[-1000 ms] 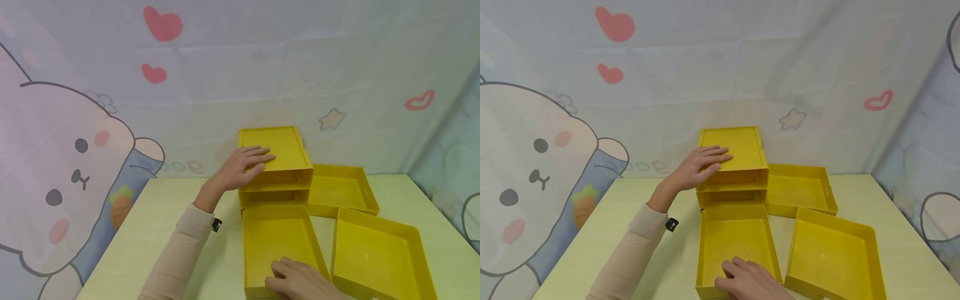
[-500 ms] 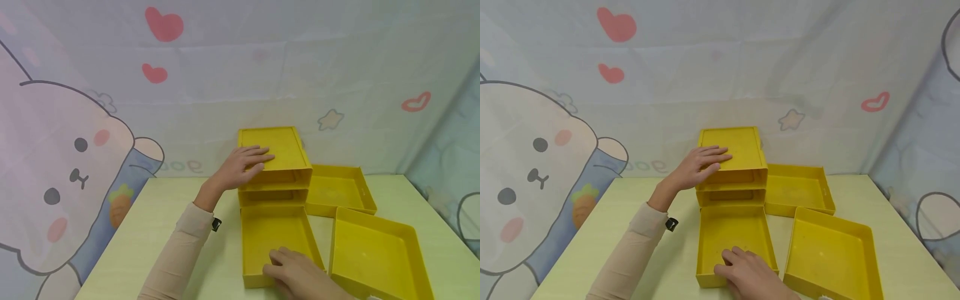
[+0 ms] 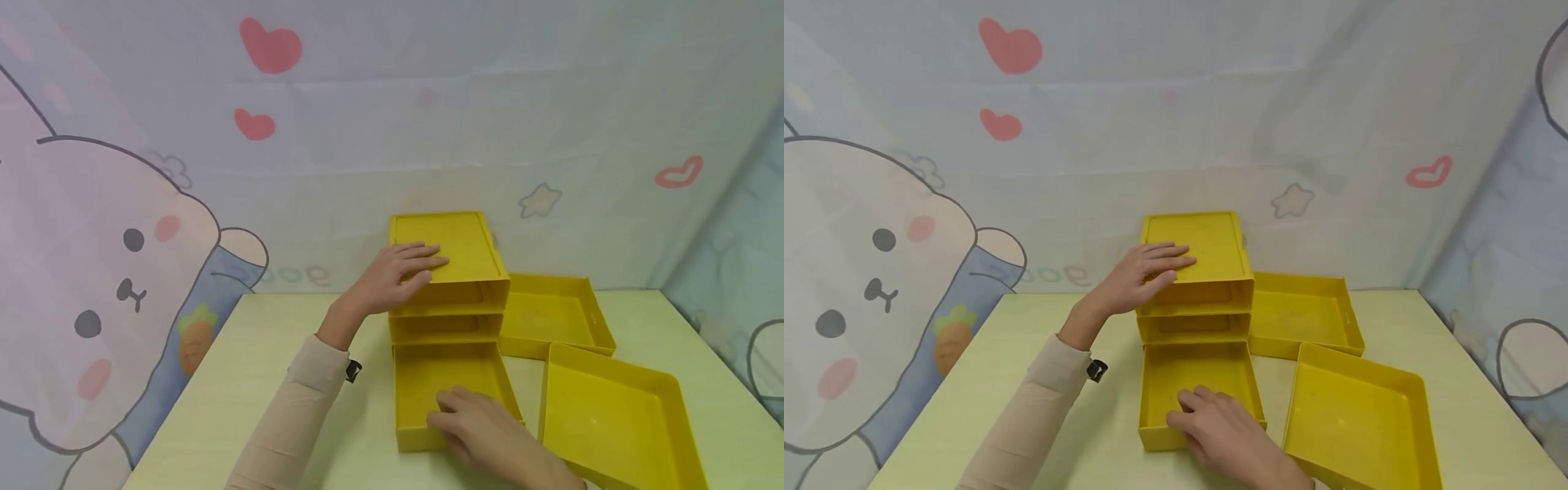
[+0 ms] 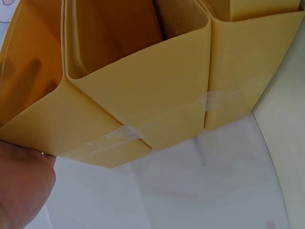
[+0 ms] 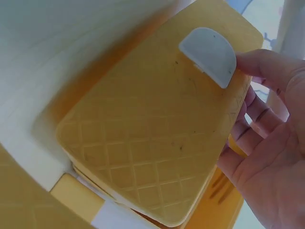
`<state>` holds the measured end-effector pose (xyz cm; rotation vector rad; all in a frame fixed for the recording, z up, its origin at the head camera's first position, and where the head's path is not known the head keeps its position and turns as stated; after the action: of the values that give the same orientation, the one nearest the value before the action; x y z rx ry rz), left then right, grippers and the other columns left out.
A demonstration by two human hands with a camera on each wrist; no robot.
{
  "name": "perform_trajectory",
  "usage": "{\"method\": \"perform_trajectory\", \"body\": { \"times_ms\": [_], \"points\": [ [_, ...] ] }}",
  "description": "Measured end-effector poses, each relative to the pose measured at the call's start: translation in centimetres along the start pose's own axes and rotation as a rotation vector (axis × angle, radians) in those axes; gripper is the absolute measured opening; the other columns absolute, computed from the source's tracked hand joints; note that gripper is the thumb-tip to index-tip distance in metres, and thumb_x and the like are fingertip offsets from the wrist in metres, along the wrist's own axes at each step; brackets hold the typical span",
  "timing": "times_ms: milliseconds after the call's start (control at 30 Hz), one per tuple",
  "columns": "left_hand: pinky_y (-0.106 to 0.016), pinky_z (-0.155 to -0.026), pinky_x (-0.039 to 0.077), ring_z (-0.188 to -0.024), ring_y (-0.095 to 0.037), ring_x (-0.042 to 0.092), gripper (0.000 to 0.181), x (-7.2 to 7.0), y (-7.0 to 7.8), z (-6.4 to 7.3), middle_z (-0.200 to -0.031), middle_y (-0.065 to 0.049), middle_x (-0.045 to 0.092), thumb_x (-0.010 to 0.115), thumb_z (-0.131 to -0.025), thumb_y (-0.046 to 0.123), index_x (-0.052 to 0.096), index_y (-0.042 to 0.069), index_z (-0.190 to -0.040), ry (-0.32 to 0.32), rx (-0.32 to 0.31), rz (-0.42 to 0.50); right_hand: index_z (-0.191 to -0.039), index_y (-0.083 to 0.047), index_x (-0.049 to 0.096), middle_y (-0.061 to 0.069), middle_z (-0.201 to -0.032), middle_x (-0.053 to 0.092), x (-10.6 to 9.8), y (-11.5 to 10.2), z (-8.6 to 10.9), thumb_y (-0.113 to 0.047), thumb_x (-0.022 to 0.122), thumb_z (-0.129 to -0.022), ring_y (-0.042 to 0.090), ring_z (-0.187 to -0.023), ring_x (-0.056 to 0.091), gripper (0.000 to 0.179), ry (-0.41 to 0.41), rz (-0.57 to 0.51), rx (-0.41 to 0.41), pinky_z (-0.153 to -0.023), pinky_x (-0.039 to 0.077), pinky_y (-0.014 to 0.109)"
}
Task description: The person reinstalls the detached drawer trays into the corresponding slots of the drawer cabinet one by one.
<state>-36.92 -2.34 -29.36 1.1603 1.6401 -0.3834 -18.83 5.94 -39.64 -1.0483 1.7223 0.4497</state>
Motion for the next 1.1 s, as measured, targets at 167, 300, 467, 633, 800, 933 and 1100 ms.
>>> {"method": "perform_trajectory", "body": {
  "times_ms": [167, 300, 467, 633, 800, 933, 1100],
  "points": [
    [-0.056, -0.127, 0.025, -0.155, -0.032, 0.039, 0.043, 0.2, -0.2, 0.1, -0.163, -0.004, 0.050, 0.051, -0.113, 0.030, 0.059, 0.022, -0.154, 0.004, 0.006, -0.017, -0.086, -0.024, 0.061, -0.013, -0.082, 0.033, 0.0, 0.6, 0.0, 0.001, 0.078, -0.087, 0.003, -0.072, 0.032, 0.030, 0.065, 0.038, -0.024, -0.058, 0.026, 0.015],
    [-0.056, -0.127, 0.026, -0.155, -0.032, 0.039, 0.042, 0.3, 0.0, 0.2, -0.163, -0.005, 0.050, 0.052, -0.113, 0.029, 0.059, 0.021, -0.154, 0.007, 0.011, -0.014, -0.084, -0.024, 0.061, -0.012, -0.082, 0.034, 0.0, 0.8, 0.0, 0.003, 0.079, -0.083, 0.003, -0.073, 0.032, 0.032, 0.121, 0.069, -0.041, -0.058, 0.026, 0.014],
    [-0.055, -0.127, 0.025, -0.156, -0.030, 0.038, 0.043, 0.2, 0.3, 0.1, -0.164, -0.004, 0.050, 0.050, -0.113, 0.031, 0.059, 0.022, -0.154, -0.002, 0.002, -0.002, -0.085, -0.024, 0.063, -0.012, -0.083, 0.038, 0.2, 1.4, -0.3, 0.000, 0.080, -0.084, 0.005, -0.074, 0.036, 0.030, 0.129, 0.088, -0.011, -0.060, 0.030, 0.016],
    [-0.055, -0.127, 0.026, -0.156, -0.030, 0.038, 0.043, 0.1, 0.4, 0.0, -0.163, -0.004, 0.050, 0.050, -0.113, 0.031, 0.059, 0.022, -0.154, 0.002, 0.000, -0.011, -0.083, -0.023, 0.063, -0.009, -0.087, 0.040, 0.0, 1.6, -0.8, -0.001, 0.083, -0.082, 0.009, -0.080, 0.038, 0.029, 0.154, 0.153, 0.002, -0.069, 0.033, 0.024],
    [-0.054, -0.127, 0.026, -0.156, -0.029, 0.038, 0.043, 0.1, 0.5, -0.2, -0.163, -0.002, 0.050, 0.050, -0.113, 0.032, 0.059, 0.024, -0.154, 0.004, -0.004, -0.017, -0.079, -0.023, 0.063, -0.009, -0.084, 0.039, -0.4, 1.7, -1.0, -0.001, 0.085, -0.078, 0.011, -0.081, 0.038, 0.031, 0.185, 0.215, 0.040, -0.072, 0.029, 0.027],
    [-0.053, -0.127, 0.026, -0.156, -0.029, 0.038, 0.043, 0.2, 0.8, -0.3, -0.163, -0.003, 0.051, 0.050, -0.113, 0.031, 0.060, 0.023, -0.154, 0.003, -0.002, -0.015, -0.078, -0.022, 0.061, -0.011, -0.077, 0.046, -0.3, 1.8, -1.1, -0.001, 0.087, -0.075, 0.011, -0.074, 0.041, 0.033, 0.192, 0.258, 0.090, -0.069, 0.029, 0.026],
    [-0.052, -0.127, 0.027, -0.155, -0.029, 0.039, 0.042, 0.3, 1.1, -0.6, -0.162, -0.003, 0.052, 0.051, -0.112, 0.030, 0.062, 0.022, -0.152, 0.010, 0.010, -0.008, -0.070, -0.022, 0.052, -0.015, -0.064, 0.051, -0.4, 2.2, -1.1, 0.002, 0.083, -0.076, 0.009, -0.064, 0.043, 0.039, 0.225, 0.255, 0.179, -0.063, 0.031, 0.025]
  ]
}}
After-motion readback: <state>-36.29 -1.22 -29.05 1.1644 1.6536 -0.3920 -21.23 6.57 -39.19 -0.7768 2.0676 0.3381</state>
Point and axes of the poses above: each hand's wrist, its own z-axis away from the middle knuckle, its own x-axis out of the palm, y = z × x, the point moved 9 cm from there along -z, towards the middle knuckle
